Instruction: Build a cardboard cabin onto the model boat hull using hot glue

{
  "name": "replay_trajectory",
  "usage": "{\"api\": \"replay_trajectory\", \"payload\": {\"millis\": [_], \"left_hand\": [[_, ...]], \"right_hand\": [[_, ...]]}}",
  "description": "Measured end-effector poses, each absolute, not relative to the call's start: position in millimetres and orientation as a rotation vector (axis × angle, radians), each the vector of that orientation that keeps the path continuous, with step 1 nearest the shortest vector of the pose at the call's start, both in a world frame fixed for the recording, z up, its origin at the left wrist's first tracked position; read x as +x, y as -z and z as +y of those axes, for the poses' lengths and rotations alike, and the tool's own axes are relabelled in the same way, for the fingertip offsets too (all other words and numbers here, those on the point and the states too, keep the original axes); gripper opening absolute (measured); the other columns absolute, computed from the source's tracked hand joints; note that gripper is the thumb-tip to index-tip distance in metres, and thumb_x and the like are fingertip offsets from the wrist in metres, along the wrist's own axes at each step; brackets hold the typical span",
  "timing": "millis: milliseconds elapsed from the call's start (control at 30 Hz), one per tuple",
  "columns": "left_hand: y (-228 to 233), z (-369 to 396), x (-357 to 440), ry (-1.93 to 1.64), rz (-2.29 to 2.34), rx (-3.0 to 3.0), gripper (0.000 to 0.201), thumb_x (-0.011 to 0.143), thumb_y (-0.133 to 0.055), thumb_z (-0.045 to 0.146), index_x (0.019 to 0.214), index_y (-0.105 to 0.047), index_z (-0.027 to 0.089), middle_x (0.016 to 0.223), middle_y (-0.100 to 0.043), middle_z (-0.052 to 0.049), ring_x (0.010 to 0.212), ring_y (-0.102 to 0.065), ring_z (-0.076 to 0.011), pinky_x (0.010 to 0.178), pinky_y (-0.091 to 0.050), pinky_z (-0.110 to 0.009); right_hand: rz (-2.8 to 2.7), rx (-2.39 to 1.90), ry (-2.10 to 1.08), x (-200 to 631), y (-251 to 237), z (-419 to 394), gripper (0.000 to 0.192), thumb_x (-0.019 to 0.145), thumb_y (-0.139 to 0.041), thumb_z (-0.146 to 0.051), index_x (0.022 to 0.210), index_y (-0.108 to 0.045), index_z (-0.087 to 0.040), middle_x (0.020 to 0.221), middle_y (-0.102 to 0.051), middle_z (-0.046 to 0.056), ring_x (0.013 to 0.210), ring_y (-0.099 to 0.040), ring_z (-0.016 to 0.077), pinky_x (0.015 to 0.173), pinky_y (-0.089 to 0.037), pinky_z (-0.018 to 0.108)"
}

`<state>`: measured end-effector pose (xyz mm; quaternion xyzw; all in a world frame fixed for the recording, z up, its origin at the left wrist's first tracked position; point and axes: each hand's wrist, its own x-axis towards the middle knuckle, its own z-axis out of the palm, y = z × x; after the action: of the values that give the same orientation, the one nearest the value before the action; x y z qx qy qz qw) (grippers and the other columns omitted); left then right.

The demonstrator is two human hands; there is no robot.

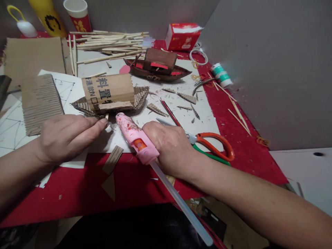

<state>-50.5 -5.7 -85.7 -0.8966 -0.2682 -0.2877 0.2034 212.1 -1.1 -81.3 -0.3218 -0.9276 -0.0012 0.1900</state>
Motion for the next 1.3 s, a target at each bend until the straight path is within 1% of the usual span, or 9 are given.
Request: {"api": "replay_trajectory", "payload": {"millis": [400,600,733,900,967,1033,1067,1167,1300], "left_hand": [[80,-8,-50,0.72,-0.706,-2.461,0.017,0.091,-0.052,0.014,0.094,-0.067,0.02,0.07,-0.07,0.0,0.053,-0.061,-0.0125,0.047,-0.04,-0.026],[73,-16,-51,0.718,-0.554,-2.424,0.022,0.093,-0.045,0.014,0.1,-0.066,0.018,0.084,-0.074,-0.003,0.063,-0.065,-0.0139,0.054,-0.048,-0.026],[59,-22,-43,0.764,-0.36,-2.375,0.02,0.091,-0.046,0.01,0.096,-0.065,0.012,0.077,-0.073,-0.008,0.059,-0.064,-0.0151,0.05,-0.049,-0.027],[42,-36,-31,0.71,-0.292,-2.373,0.016,0.087,-0.051,0.006,0.092,-0.065,0.011,0.073,-0.073,-0.009,0.055,-0.062,-0.0146,0.046,-0.047,-0.026],[39,-42,-27,0.686,-0.282,-2.381,0.014,0.087,-0.052,0.007,0.091,-0.065,0.01,0.075,-0.074,-0.01,0.055,-0.061,-0.0146,0.045,-0.047,-0.026],[36,-45,-21,0.67,-0.255,-2.37,0.013,0.086,-0.055,0.008,0.089,-0.067,0.011,0.075,-0.074,-0.01,0.055,-0.061,-0.0143,0.044,-0.045,-0.026],[35,-47,-18,0.668,-0.235,-2.366,0.012,0.085,-0.056,0.009,0.089,-0.068,0.01,0.075,-0.074,-0.01,0.055,-0.061,-0.0143,0.043,-0.045,-0.026],[31,-49,-7,0.691,-0.163,-2.374,0.014,0.084,-0.057,0.008,0.089,-0.07,0.006,0.074,-0.073,-0.012,0.055,-0.061,-0.0153,0.043,-0.044,-0.027],[32,-50,-3,0.702,-0.157,-2.379,0.019,0.086,-0.052,0.009,0.089,-0.07,0.006,0.074,-0.073,-0.013,0.056,-0.062,-0.0161,0.045,-0.046,-0.027]], "right_hand": [[-2.736,-0.722,0.052,248,76,-14,0.016,0.093,-0.05,-0.031,0.082,-0.045,-0.021,0.068,-0.051,0.002,0.064,-0.05,0.0148,0.056,-0.035,0.029],[-2.614,-1.175,0.348,298,63,7,0.029,0.09,-0.044,-0.048,0.075,-0.042,-0.023,0.065,-0.05,0.003,0.052,-0.039,0.0147,0.044,-0.018,0.026],[-2.463,-1.464,0.21,326,63,43,0.036,0.073,-0.069,-0.047,0.066,-0.044,-0.022,0.06,-0.05,0.002,0.049,-0.036,0.0112,0.043,-0.018,0.023],[-2.335,-1.446,-0.058,324,50,41,0.03,0.066,-0.077,-0.042,0.064,-0.059,-0.019,0.058,-0.056,0.004,0.046,-0.044,0.0107,0.042,-0.029,0.024],[-2.231,-1.385,-0.161,304,40,18,0.028,0.079,-0.068,-0.044,0.079,-0.067,-0.016,0.076,-0.066,0.011,0.059,-0.056,0.0156,0.051,-0.04,0.027],[-2.176,-1.309,-0.355,275,33,-10,0.035,0.092,-0.052,-0.048,0.089,-0.07,-0.018,0.083,-0.07,0.009,0.07,-0.064,0.0162,0.062,-0.049,0.028],[-2.159,-1.276,-0.539,259,31,-23,0.04,0.092,-0.05,-0.053,0.088,-0.071,-0.019,0.074,-0.07,0.005,0.063,-0.063,0.0142,0.056,-0.049,0.025],[-1.619,-1.14,-1.648,218,33,-47,0.045,0.076,-0.068,-0.06,0.084,-0.07,-0.016,0.055,-0.061,-0.001,0.047,-0.054,0.0097,0.045,-0.043,0.021],[-1.183,-0.954,-1.935,194,42,-50,0.04,0.064,-0.082,-0.049,0.068,-0.066,-0.013,0.048,-0.053,-0.005,0.041,-0.044,0.0037,0.041,-0.034,0.016]]}}
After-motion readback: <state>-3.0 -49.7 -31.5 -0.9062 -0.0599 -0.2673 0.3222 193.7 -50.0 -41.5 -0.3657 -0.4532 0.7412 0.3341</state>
